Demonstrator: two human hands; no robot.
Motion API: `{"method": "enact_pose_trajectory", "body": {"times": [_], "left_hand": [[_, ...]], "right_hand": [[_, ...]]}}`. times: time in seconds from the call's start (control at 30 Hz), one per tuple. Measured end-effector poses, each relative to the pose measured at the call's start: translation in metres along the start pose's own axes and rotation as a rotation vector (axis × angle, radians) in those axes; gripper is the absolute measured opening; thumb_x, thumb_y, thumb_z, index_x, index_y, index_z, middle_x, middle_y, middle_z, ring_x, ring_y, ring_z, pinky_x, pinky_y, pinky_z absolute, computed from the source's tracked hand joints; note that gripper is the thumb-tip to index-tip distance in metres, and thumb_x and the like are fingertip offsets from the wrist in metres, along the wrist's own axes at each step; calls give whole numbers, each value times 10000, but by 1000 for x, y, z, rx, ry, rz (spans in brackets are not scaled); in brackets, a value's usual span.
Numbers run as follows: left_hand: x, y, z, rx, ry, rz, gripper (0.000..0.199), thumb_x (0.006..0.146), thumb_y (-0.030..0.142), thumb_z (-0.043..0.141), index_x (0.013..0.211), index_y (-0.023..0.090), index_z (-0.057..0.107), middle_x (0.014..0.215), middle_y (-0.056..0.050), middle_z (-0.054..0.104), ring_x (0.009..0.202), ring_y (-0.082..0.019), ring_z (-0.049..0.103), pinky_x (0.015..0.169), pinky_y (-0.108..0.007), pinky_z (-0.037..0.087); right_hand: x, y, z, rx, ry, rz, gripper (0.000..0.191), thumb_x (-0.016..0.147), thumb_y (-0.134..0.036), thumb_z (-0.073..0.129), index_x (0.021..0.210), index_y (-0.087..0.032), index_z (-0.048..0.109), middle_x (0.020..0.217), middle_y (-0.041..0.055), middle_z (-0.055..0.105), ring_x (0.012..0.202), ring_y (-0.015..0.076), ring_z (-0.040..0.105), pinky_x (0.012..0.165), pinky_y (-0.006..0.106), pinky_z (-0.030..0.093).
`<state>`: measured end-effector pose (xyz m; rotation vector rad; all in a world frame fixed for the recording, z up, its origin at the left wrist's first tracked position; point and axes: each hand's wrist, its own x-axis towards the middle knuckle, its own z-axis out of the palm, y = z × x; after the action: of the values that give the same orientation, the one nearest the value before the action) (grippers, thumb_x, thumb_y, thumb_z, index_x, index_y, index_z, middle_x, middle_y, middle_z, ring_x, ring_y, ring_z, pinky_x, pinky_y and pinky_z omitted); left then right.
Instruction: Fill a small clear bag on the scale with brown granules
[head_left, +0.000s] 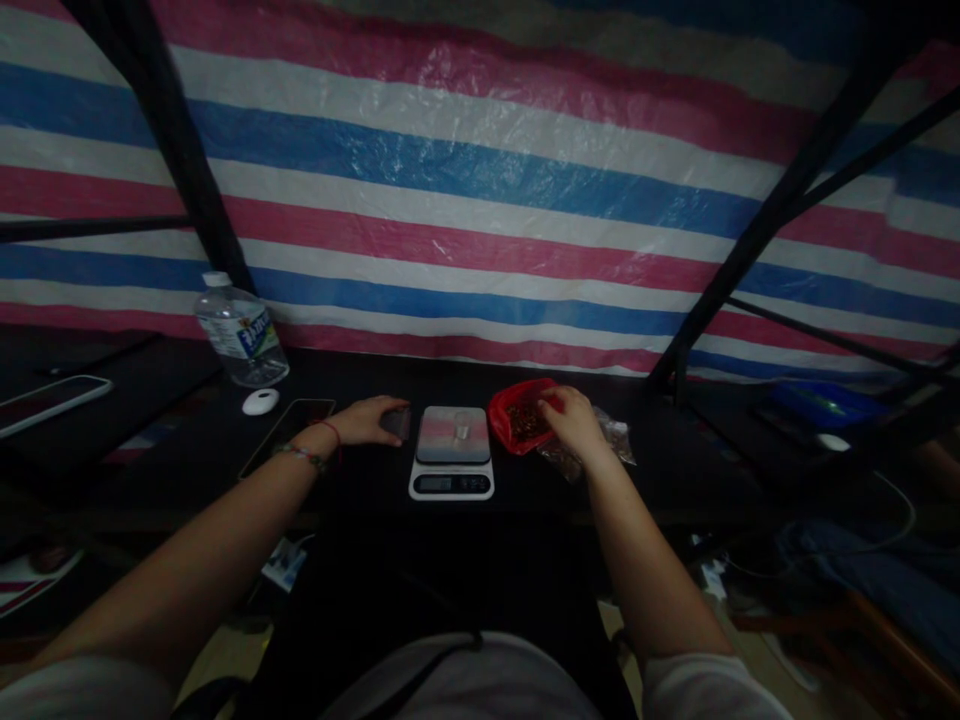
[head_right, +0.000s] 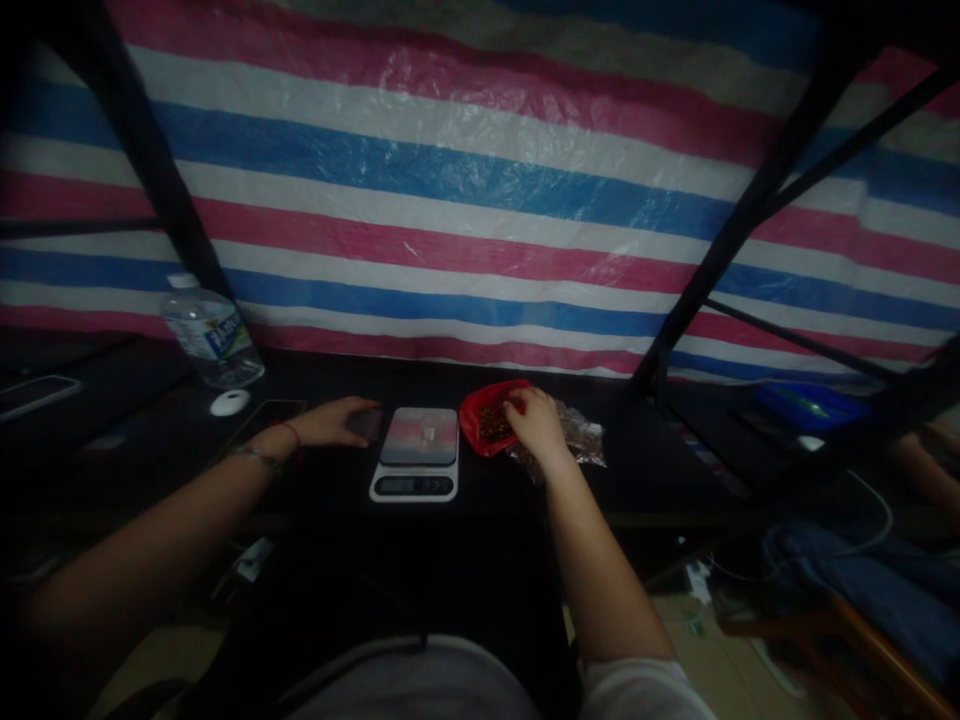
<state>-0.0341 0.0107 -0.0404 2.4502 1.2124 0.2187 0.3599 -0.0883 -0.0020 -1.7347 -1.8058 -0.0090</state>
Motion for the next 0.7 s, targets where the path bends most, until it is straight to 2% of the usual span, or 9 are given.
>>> {"method": "enact_pose_trajectory", "body": {"times": [0.17,0.3,0.37,0.47,0.57,0.7], "left_hand": [[-5,2,2,-42,82,28,828,631,549,681,1328,145,490,1350,-140,518,1241,-291,484,1063,-374,358],[-8,1,-1,-100,244,3,809,622,547,698,1294,135,513,1273,-141,551,1165,-293,529,1014,-378,413],[-12,8,-6,-162,348,-12,790,647,546,685,1296,135,499,1227,-133,564,1112,-278,551,998,-397,428],[-20,35,-17,-258,490,46,778,676,516,684,1317,133,463,1204,-121,552,1030,-242,572,963,-406,457],[-31,79,-21,-297,525,173,732,703,449,698,1323,150,448,1227,-114,524,1000,-216,575,942,-396,471],[-41,136,-8,-322,479,336,628,748,398,686,1296,188,463,1216,-107,534,991,-208,581,932,-398,475]], "right_hand": [[-6,-21,-1,72,17,-78,226,844,-313,539,961,-196,693,1037,75,690,1036,216,595,965,348,416],[-11,-39,-5,161,42,-105,219,846,-315,519,911,-198,693,985,74,694,965,213,605,904,343,441],[-14,-51,-7,226,52,-113,221,850,-329,513,866,-196,689,922,69,692,904,210,607,857,339,450],[-22,-70,-6,380,-27,-117,270,861,-386,514,737,-192,655,740,34,654,735,180,590,713,299,453],[-32,-88,2,608,-221,-87,363,865,-475,515,677,-183,620,649,14,603,612,145,554,576,258,422],[-45,-107,20,1014,-498,120,423,831,-592,525,925,-199,650,819,36,649,629,134,592,495,222,439]]}}
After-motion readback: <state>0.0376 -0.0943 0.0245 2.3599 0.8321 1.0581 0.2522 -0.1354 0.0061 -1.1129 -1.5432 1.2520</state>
